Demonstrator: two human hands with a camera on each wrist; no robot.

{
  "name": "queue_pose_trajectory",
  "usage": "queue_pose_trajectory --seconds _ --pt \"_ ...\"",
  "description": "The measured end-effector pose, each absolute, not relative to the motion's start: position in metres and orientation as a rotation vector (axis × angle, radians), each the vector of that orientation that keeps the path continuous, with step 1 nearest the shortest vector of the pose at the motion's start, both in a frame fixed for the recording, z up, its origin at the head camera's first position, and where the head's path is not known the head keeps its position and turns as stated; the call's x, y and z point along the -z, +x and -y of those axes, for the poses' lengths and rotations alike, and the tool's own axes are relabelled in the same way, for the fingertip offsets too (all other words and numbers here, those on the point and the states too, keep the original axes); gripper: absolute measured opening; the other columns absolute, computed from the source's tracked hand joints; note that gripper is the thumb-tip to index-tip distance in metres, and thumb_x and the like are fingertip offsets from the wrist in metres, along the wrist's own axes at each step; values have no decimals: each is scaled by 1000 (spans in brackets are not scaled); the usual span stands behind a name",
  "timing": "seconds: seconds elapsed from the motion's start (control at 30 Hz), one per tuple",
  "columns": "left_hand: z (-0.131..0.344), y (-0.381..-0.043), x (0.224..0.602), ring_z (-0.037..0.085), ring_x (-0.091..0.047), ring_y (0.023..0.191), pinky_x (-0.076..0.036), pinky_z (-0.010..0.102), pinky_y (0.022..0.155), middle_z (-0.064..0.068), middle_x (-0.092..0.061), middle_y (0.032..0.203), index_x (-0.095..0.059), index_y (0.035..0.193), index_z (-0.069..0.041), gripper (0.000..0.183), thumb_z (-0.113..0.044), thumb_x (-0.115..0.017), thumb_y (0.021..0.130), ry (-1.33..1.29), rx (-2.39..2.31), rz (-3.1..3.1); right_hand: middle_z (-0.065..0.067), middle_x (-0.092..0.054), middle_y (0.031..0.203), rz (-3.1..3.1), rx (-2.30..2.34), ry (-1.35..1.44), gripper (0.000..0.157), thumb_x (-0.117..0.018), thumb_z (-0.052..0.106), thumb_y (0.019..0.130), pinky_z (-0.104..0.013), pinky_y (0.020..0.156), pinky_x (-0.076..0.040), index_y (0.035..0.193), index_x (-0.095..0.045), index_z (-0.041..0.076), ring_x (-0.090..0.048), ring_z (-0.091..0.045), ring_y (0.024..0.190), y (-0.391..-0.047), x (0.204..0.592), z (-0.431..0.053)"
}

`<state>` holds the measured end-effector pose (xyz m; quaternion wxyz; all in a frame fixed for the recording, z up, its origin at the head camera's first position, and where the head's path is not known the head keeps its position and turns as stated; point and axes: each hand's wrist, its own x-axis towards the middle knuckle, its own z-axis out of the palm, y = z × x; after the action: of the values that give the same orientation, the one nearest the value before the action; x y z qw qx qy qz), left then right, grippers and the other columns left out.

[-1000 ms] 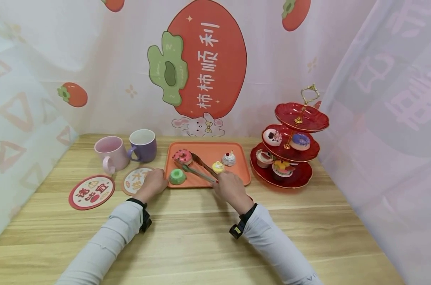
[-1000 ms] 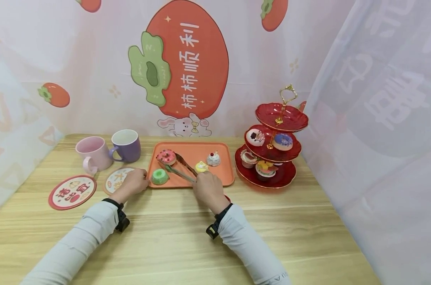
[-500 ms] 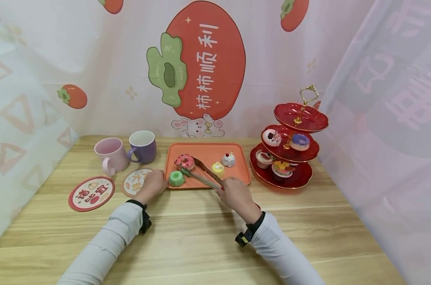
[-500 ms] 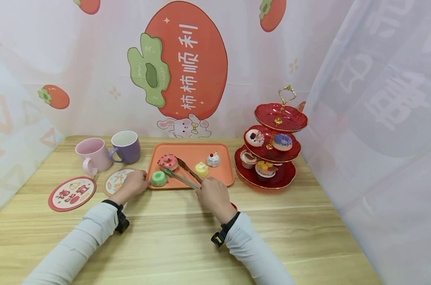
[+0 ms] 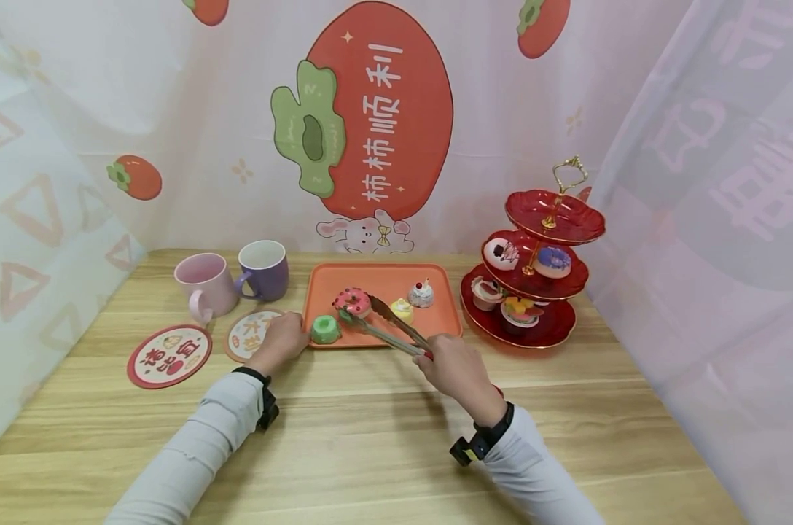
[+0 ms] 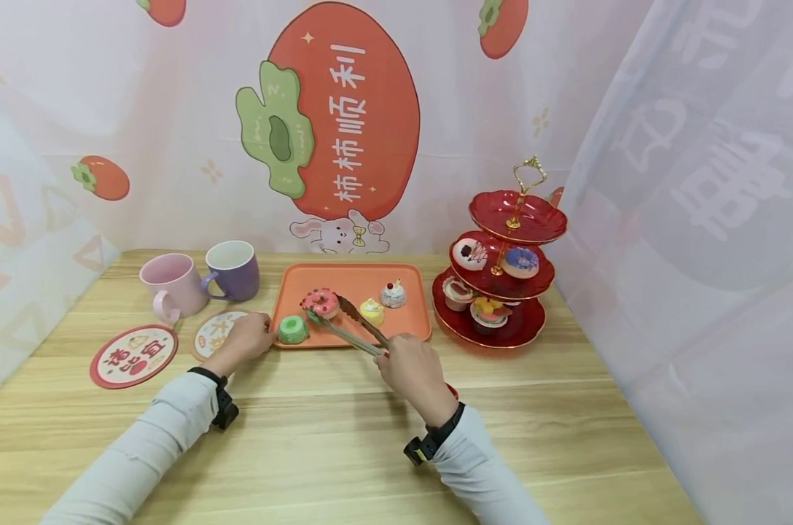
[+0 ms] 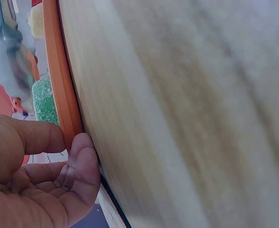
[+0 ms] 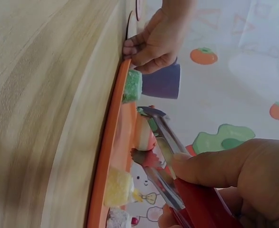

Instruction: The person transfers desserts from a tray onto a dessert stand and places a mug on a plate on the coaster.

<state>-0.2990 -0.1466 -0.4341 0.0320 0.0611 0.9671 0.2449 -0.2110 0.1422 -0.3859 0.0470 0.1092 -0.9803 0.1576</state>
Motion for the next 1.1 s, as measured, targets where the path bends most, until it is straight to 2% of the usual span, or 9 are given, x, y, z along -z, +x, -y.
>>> queue_pose_trajectory --seconds 0.33,0.53,0.87,1.1 --pt "146 -298 436 24 -46 59 -38 35 57 10 -49 65 -52 74 1 13 -5 -54 85 201 -780 -2973 2 -41 57 2972 -441 307 24 -73 31 80 -30 46 -30 71 -57 15 -40 -15 51 -202 386 -162" --pt "146 -297 436 24 -44 57 -36 35 56 9 -47 63 -49 70 -1 18 -5 -54 87 194 -794 -2979 3 -42 59 2921 -468 295 27 -74 28 78 -31 46 -31 68 -53 15 -41 -15 52 -195 384 -175" --pt "147 -298 436 24 -46 58 -37 35 57 9 -48 64 -49 70 -1 18 -6 -55 87 183 -778 -2985 3 -38 56 2882 -494 322 24 -75 24 78 -30 45 -27 70 -54 14 -38 -15 50 -186 374 -192" --pt "146 -299 437 24 -45 59 -37 34 56 9 -47 64 -50 72 -1 17 -7 -55 87 196 -785 -2980 4 -44 59 2878 -520 301 20 -74 22 79 -31 46 -34 70 -59 14 -42 -14 53 -176 366 -202"
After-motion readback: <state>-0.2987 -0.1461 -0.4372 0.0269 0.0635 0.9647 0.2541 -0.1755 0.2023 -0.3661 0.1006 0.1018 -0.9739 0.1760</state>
